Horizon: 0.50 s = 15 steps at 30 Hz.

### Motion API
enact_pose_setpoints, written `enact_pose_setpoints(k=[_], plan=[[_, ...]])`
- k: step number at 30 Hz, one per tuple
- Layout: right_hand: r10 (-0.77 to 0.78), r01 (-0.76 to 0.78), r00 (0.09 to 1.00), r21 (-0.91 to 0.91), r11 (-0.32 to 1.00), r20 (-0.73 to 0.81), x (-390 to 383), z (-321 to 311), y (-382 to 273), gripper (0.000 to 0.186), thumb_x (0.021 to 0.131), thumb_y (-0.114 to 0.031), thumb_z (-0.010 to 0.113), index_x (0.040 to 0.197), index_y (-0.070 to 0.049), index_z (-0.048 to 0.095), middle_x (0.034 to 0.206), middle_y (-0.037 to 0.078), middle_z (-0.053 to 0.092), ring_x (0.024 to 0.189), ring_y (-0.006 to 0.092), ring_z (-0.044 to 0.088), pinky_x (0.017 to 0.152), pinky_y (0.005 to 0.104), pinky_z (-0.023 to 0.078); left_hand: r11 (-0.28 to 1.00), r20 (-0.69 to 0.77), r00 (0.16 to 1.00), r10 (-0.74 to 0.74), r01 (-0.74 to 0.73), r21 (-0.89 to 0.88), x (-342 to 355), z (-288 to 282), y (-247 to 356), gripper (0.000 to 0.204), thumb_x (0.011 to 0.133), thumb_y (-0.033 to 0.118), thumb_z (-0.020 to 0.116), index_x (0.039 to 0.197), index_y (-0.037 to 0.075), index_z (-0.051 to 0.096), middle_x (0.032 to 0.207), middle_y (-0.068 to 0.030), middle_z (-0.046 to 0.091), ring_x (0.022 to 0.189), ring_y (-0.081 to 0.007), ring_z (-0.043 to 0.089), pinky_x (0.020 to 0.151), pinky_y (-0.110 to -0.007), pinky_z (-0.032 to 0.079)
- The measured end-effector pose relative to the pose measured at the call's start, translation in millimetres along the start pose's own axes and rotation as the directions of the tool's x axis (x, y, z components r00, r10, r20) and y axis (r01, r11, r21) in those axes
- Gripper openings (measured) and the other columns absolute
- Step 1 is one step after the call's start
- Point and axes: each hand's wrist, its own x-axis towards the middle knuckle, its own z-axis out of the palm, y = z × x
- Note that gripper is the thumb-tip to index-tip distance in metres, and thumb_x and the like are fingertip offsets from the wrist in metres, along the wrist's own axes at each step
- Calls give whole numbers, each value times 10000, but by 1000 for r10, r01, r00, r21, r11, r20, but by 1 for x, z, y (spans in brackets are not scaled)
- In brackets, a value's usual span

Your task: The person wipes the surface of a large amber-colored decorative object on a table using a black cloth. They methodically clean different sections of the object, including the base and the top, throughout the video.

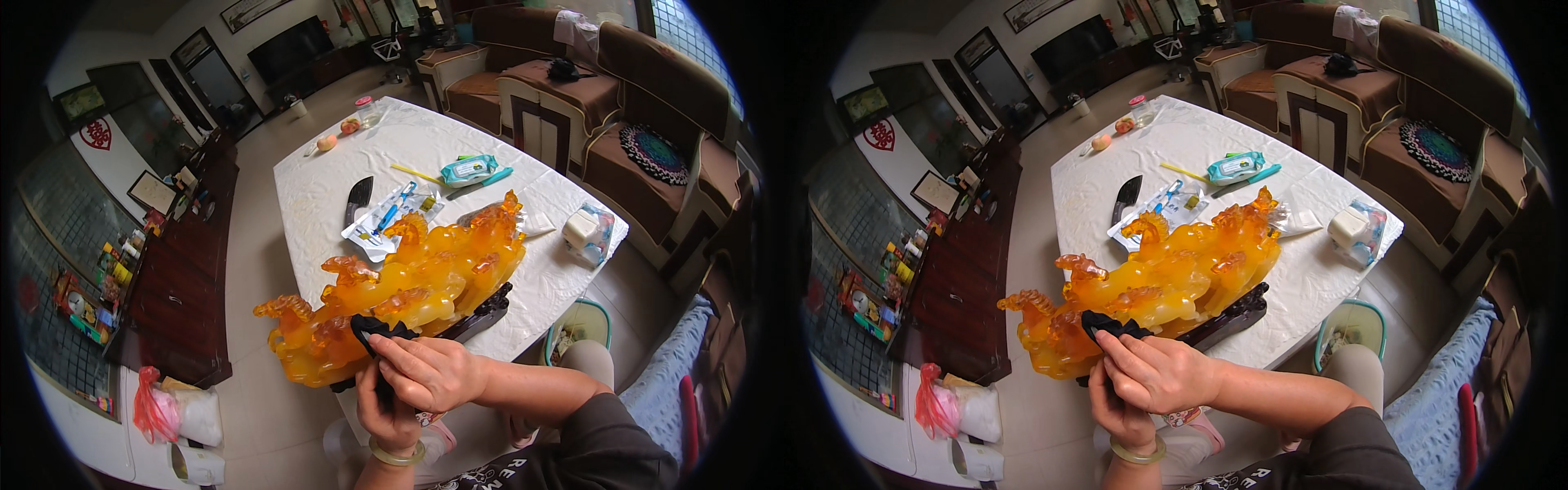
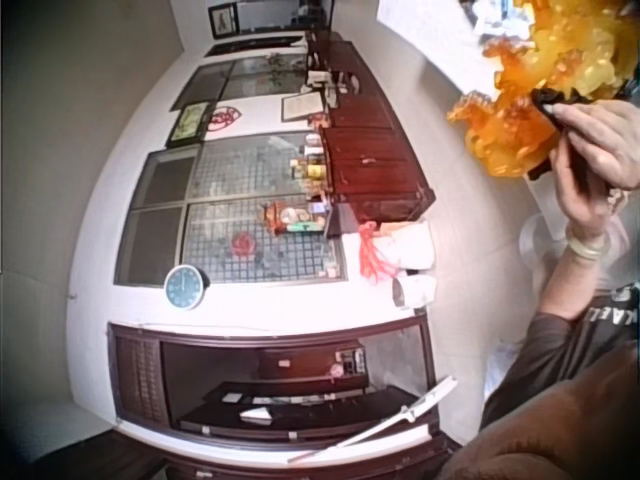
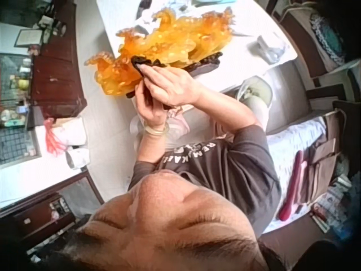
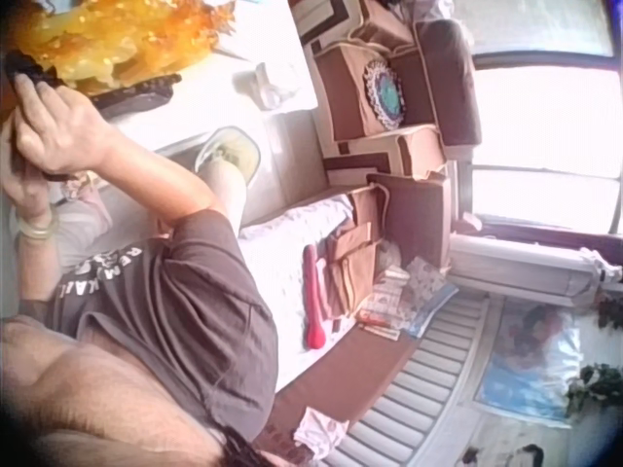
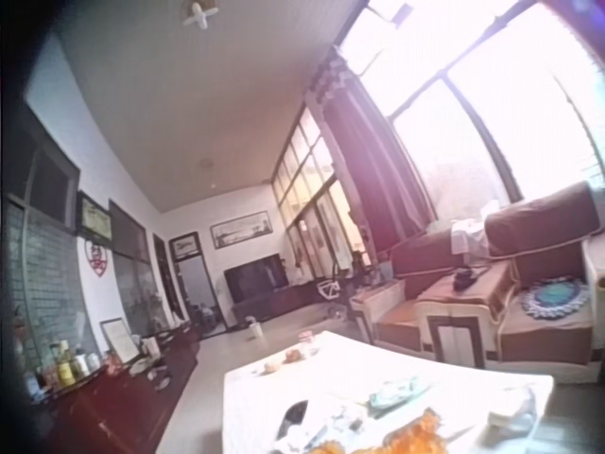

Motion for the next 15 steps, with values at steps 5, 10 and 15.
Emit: enact_pose_setpoints(k=[5,10,15], plan=[[25,-25,999,-6,1000,-43,5,1,1,234,831,-105,628,973,63,548,1142,354,633,772,286,722,582,313,579,1000,3,1000,-12,12,28,2,-1,2,522,957,235,570,1358,-80,459,1336,-159,559,1205,-244,559,1054,-375,424],[74,-73,996,12,997,-50,7,-6,-2,227,805,-74,637,949,91,576,1123,367,635,717,275,710,575,312,575,995,-10,998,67,-66,80,5,-2,5,388,914,90,611,1261,-73,549,1118,-154,616,993,-254,607,892,-359,477],[107,-107,994,16,994,-14,-5,-18,-9,222,785,-62,645,927,108,622,1108,341,652,701,236,706,587,296,575,955,45,977,208,-213,205,1,0,8,349,838,-5,626,1184,-53,613,972,-154,664,826,-265,651,766,-349,521]])
